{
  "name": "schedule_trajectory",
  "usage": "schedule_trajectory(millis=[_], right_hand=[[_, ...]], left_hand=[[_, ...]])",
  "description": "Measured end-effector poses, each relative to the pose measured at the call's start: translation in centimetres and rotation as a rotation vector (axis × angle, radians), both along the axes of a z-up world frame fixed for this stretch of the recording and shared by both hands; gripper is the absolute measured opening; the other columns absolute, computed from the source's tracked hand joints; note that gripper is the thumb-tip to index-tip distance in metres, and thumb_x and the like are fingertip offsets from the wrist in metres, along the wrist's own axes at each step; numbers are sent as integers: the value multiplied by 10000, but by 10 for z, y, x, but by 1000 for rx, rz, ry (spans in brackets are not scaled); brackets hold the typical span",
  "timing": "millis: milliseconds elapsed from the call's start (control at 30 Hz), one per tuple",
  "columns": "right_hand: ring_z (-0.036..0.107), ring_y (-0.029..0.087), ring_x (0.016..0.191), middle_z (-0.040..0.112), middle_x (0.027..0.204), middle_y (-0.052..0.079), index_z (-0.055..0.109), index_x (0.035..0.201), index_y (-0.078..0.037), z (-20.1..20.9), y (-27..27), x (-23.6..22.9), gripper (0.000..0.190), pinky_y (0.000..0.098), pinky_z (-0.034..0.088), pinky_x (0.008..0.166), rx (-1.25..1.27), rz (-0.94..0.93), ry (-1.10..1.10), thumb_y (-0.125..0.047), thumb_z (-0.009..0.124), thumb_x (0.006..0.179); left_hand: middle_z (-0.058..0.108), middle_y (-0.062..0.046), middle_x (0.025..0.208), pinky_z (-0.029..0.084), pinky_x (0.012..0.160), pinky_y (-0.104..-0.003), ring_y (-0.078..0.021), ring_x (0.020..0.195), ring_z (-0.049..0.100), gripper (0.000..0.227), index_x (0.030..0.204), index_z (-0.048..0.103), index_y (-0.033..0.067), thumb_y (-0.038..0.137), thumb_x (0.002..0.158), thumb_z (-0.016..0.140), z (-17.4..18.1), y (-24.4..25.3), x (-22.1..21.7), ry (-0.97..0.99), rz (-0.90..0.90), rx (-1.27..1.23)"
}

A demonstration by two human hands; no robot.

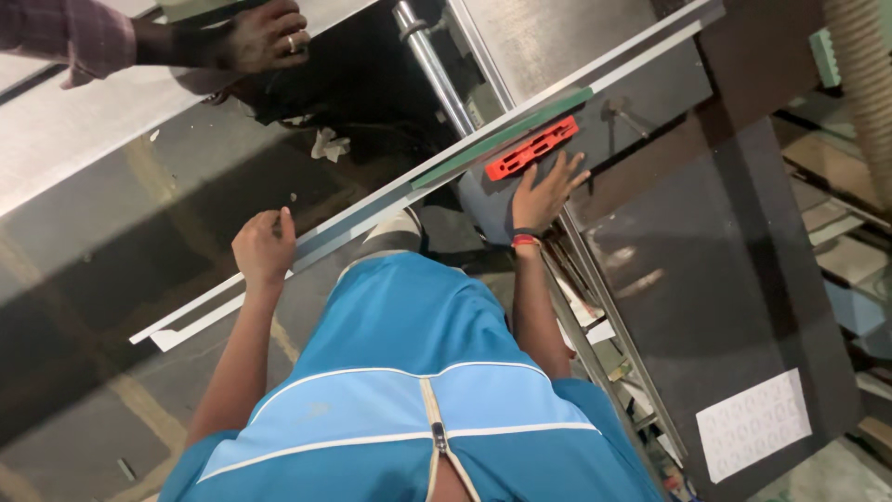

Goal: The person repeatedly feeds a green rectangular sheet into a machine using both hands, then retrieves it and repeats the process. The person also briefly wipes the machine surface with a cloth.

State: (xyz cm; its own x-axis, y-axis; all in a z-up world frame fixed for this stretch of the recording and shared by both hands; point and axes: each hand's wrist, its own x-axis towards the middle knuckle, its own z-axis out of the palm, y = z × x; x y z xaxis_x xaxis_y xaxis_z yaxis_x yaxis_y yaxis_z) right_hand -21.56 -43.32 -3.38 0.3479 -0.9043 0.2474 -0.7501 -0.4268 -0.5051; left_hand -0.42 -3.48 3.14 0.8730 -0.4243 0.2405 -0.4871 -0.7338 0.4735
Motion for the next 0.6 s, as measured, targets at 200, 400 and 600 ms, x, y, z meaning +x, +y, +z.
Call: schedule_trajectory(millis=[200, 400, 600], right_hand=[[107, 515, 1573, 222, 1708, 200, 427, 1547, -51, -1, -1, 1, 609, 557, 300, 1248, 8, 12, 2, -259, 659, 1023], [92, 525, 1563, 210, 1699, 218, 419, 1547, -42, 1, -2, 1, 612, 561, 302, 1222, 25, 20, 14, -271, 642, 1025], [102, 518, 1563, 224, 1699, 209, 425, 1542, -45, 0, -1, 1, 610, 563, 296, 1230, 3, 4, 26, -280, 644, 1023]], left_hand=[[711, -114, 807, 546, 669, -416, -312, 728, 695, 224, 846, 722, 31, 179, 1014, 714, 2, -1, 0, 8, 10, -18], [712, -119, 821, 549, 680, -412, -313, 737, 696, 238, 834, 714, 23, 170, 1021, 708, 8, -1, -1, -22, -8, -32], [714, -119, 815, 548, 676, -415, -309, 729, 696, 259, 824, 715, 23, 185, 1025, 698, 8, -2, -1, 29, 7, -26]])
